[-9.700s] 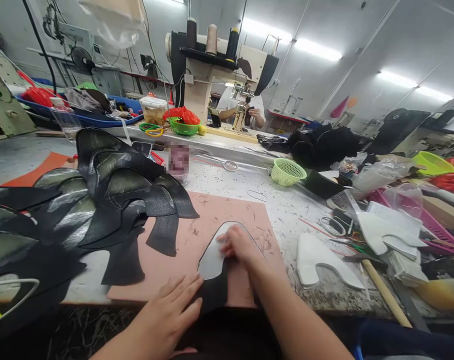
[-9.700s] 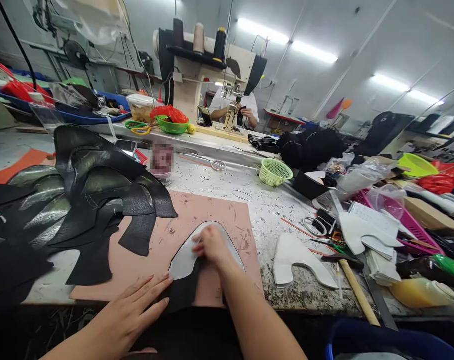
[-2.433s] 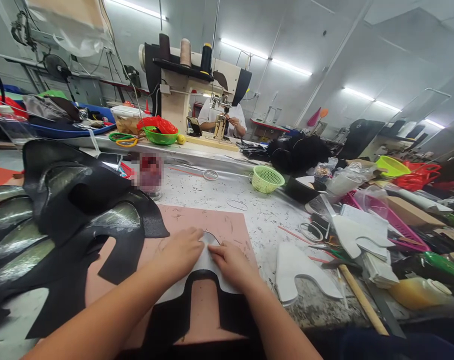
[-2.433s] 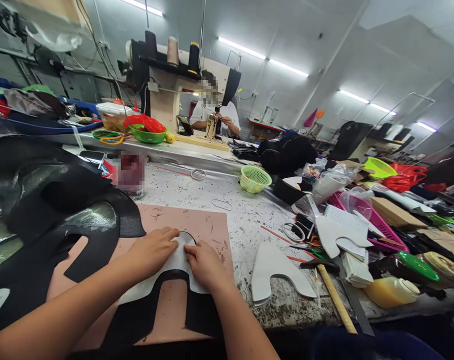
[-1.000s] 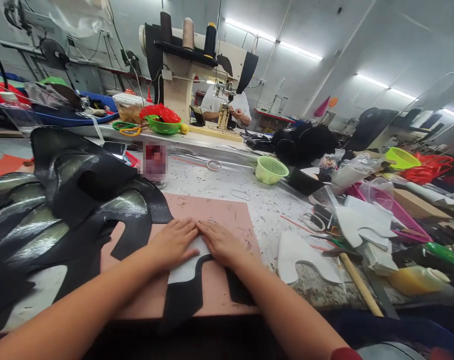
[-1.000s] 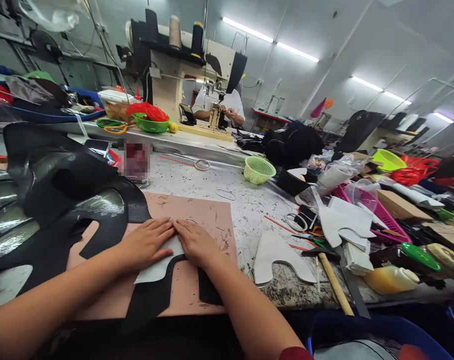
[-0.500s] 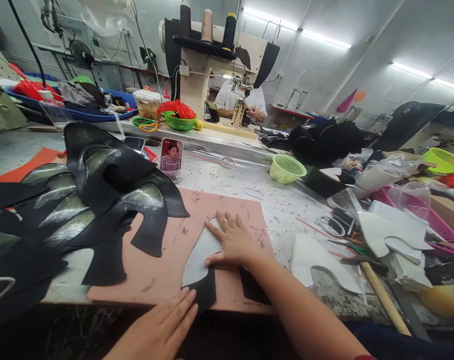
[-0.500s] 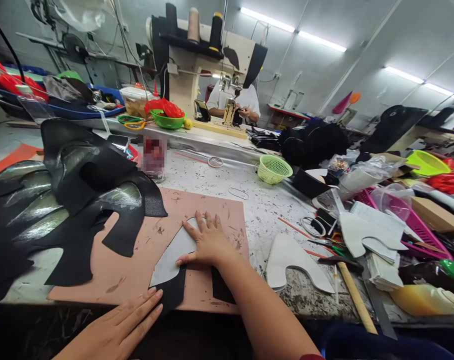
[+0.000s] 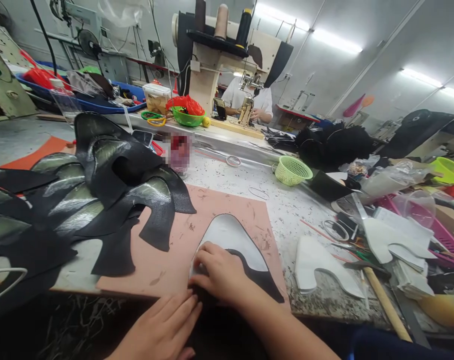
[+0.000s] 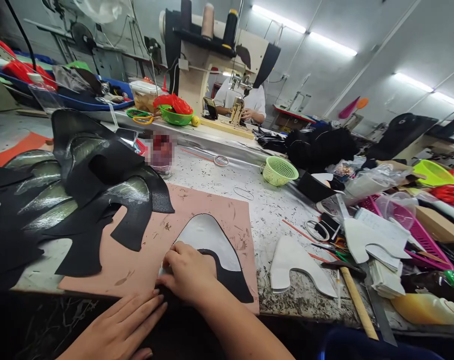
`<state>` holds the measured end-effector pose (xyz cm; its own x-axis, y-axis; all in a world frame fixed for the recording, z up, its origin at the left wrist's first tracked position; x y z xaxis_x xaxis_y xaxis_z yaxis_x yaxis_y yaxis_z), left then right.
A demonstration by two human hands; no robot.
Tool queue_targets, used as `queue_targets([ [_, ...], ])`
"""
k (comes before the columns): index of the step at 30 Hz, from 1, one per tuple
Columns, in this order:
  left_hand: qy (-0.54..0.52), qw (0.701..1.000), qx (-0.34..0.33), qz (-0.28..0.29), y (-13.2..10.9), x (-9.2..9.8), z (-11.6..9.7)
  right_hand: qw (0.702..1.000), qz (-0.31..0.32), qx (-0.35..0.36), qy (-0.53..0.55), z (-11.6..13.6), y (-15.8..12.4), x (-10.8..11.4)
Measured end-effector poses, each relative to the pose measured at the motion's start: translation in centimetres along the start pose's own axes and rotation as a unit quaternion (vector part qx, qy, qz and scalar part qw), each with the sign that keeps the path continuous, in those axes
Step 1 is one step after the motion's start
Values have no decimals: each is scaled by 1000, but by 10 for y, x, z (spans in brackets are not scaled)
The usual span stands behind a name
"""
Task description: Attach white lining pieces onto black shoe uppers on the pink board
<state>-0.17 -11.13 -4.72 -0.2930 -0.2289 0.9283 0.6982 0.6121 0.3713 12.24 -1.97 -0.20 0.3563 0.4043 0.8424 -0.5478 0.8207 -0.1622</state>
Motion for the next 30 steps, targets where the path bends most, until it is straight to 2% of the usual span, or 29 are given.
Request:
queue_targets([
  [5,-1,1000,2,-1,9,10,4,998,-1,-54,43,-7,4,3],
  [13,-2,999,18,-33,11,18,5,999,39,0,-18,10,8,1],
  [18,-6,999,14,-47,15,22,6,995,31,-36,84,-2,13,6],
  [22,-20,998,17,-50,20,24,7,979,14,-74,190,-14,15,11],
  [26,-26,996,32,-74,19,25,9,995,31,8,95,-8,16,12],
  [28,-31,996,31,-74,18,26,9,998,43,9,52,-9,19,11],
  [30,-34,997,28,-67,18,26,8,997,47,-3,62,-14,24,12],
])
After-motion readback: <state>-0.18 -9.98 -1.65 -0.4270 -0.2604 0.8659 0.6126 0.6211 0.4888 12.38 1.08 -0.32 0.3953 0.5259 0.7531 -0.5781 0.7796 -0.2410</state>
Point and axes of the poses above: each hand's wrist, its own y-axis towards the middle knuckle, its own x-axis out of the back of the hand, z = x × y, the point moved 4 cm from there along y, towards the middle knuckle, and after that the axes turned 5 degrees about z, right-handed, at the moved point
